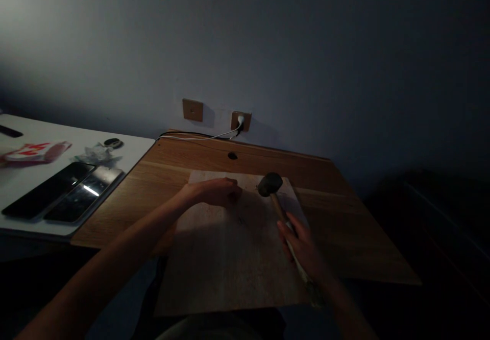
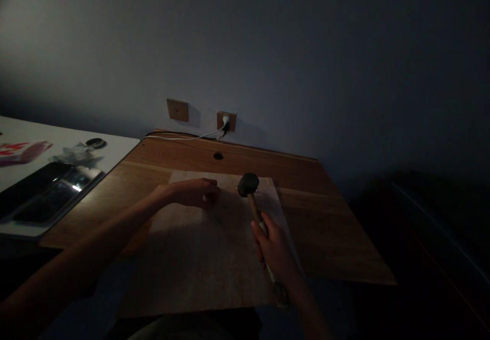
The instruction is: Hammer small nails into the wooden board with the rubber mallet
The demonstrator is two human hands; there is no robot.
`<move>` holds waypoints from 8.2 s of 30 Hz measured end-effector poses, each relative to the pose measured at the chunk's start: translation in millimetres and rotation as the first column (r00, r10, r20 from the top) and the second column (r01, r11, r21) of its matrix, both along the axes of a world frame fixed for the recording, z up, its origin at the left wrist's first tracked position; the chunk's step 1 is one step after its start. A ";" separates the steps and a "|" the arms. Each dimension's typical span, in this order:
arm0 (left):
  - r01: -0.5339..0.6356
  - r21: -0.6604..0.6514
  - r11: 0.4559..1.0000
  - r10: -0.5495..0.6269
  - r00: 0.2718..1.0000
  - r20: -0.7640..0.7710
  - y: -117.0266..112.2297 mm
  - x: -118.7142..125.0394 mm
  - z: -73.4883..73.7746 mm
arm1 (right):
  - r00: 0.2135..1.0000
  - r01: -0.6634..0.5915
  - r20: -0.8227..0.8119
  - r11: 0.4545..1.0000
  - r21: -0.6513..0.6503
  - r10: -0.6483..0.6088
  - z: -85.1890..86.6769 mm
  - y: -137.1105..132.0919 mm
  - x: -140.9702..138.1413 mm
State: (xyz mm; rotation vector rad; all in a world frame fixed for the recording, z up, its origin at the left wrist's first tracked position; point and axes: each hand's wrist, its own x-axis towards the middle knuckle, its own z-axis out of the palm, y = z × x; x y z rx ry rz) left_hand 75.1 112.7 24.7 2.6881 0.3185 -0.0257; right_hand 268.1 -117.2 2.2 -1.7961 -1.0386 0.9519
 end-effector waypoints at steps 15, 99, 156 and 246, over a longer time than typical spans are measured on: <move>-0.115 0.083 0.990 0.096 0.975 0.202 17.6 32.8 -16.1 | 0.996 0.082 -0.023 0.995 -0.051 -0.083 -3.8 -20.1 6.0; -0.332 -0.168 0.928 0.370 0.867 0.335 23.7 11.8 -49.5 | 0.998 0.019 -0.067 1.000 0.010 -0.019 16.0 17.6 -21.1; -0.178 0.097 0.979 0.145 0.950 0.275 -2.1 -27.7 -14.8 | 0.999 -0.029 -0.039 1.000 0.006 0.029 2.7 15.0 -10.5; -0.385 -0.257 0.887 0.458 0.806 0.375 24.1 -12.4 -60.9 | 0.979 -0.201 0.018 0.980 -0.002 0.201 -0.5 53.3 -49.8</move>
